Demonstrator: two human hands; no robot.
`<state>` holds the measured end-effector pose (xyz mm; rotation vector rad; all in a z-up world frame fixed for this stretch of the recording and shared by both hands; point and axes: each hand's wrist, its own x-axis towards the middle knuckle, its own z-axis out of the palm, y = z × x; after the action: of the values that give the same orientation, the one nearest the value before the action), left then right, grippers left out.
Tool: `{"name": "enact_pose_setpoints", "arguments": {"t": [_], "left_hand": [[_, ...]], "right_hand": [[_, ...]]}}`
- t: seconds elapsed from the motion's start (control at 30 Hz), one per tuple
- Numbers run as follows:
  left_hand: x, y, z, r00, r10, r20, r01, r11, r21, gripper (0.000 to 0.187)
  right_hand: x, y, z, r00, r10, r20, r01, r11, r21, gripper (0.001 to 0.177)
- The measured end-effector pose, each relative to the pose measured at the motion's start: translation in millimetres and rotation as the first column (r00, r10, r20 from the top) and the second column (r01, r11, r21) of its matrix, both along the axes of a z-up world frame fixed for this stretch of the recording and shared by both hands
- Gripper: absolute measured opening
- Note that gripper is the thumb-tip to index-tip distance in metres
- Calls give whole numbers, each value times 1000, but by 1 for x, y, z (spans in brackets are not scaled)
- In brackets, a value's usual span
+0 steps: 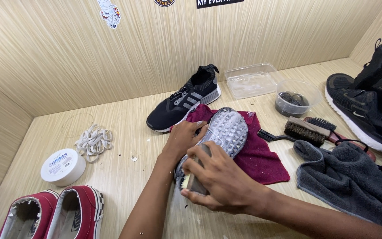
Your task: The person scrubs the sole of a black sneaker with a brush and cleaning solution, then wipes the sole with a cloth. They continue to scrub the side and midsole of the sneaker with the brush.
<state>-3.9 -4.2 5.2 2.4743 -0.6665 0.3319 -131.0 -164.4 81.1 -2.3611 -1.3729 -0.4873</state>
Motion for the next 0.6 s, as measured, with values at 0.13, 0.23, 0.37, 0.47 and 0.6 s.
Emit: {"name": "enact_pose_setpoints", "arguments": {"t": [0.13, 0.23, 0.37, 0.47, 0.6], "left_hand": [[-5, 2, 6, 999, -51, 13, 51, 997, -56, 31], [-2, 2, 8, 999, -51, 7, 51, 995, -85, 30], [1, -3, 9, 1000, -24, 2, 24, 996, -90, 30], [-4, -2, 10, 1000, -18, -15, 16, 996, -93, 30], [5, 2, 1, 999, -32, -31, 28, 992, -126, 29]], "right_hand": [[72, -56, -26, 895, -353, -274, 325, 935, -143, 49], [113, -90, -51, 795, -590, -144, 587, 807, -62, 46], [43, -53, -25, 878, -479, -16, 473, 872, -130, 48], [-2, -34, -24, 965, -243, -99, 229, 964, -135, 50], [35, -53, -33, 941, -280, -188, 271, 960, -70, 53]]}}
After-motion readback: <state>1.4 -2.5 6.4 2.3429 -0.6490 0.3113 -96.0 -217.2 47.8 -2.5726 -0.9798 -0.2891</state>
